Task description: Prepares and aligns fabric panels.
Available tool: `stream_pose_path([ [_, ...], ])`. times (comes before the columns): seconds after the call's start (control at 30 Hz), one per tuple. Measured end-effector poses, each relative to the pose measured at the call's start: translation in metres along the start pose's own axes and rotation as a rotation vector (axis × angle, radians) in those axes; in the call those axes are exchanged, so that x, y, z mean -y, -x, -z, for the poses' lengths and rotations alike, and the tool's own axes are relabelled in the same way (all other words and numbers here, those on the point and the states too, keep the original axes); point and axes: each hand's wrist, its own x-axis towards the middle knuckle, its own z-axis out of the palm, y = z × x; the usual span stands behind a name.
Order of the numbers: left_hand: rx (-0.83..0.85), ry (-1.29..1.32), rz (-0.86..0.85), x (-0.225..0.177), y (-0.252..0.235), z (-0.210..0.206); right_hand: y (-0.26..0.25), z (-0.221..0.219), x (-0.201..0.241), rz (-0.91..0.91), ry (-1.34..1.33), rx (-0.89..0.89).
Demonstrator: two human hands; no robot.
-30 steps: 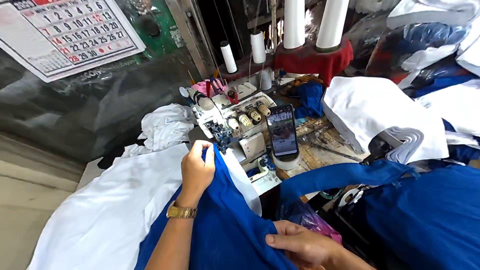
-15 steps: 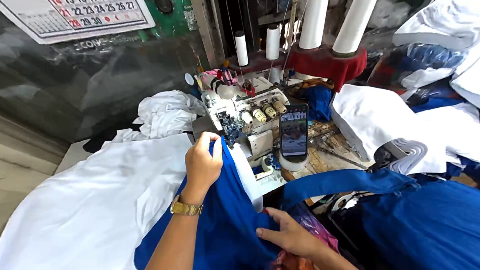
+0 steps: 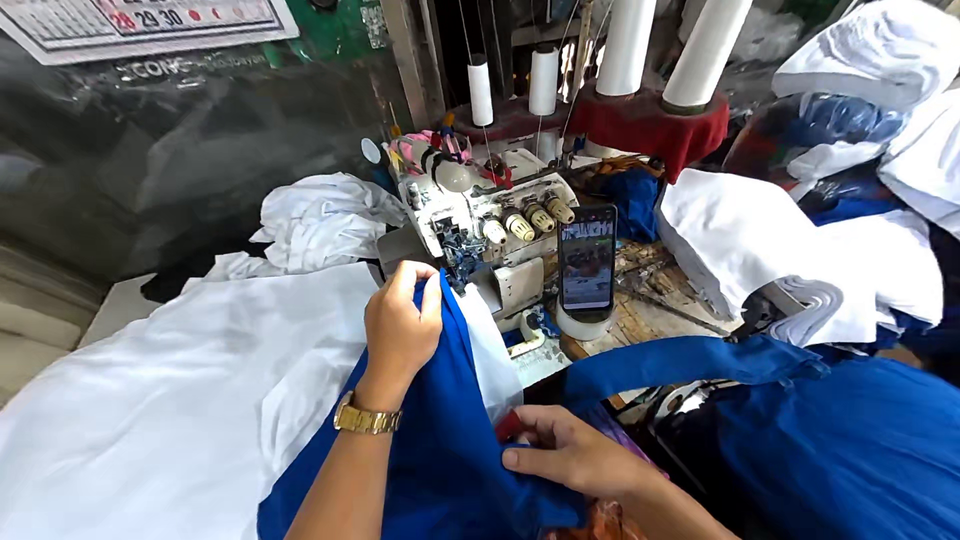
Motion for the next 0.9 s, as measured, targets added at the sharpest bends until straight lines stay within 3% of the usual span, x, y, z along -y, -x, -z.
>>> stream_pose_path([
  [0.33,-0.011,-0.025,0.008,-0.002,0.000,-0.002,-0.001,-0.001,0.003,-0.045,-0.113,0.003],
  [0.63,-0.019,-0.021,0.009,-0.002,0.001,0.000,-0.012,-0.002,-0.001,0.095,0.003,-0.062],
  [0.73,0.034,-0.014,-0.022,-0.008,-0.002,0.006,-0.017,-0.002,-0.004,0.102,0.139,-0.118],
  [0.9,0.227,0.095,-0.030,-0.013,-0.010,0.048,-0.016,-0.009,0.006,0.151,0.117,-0.152],
])
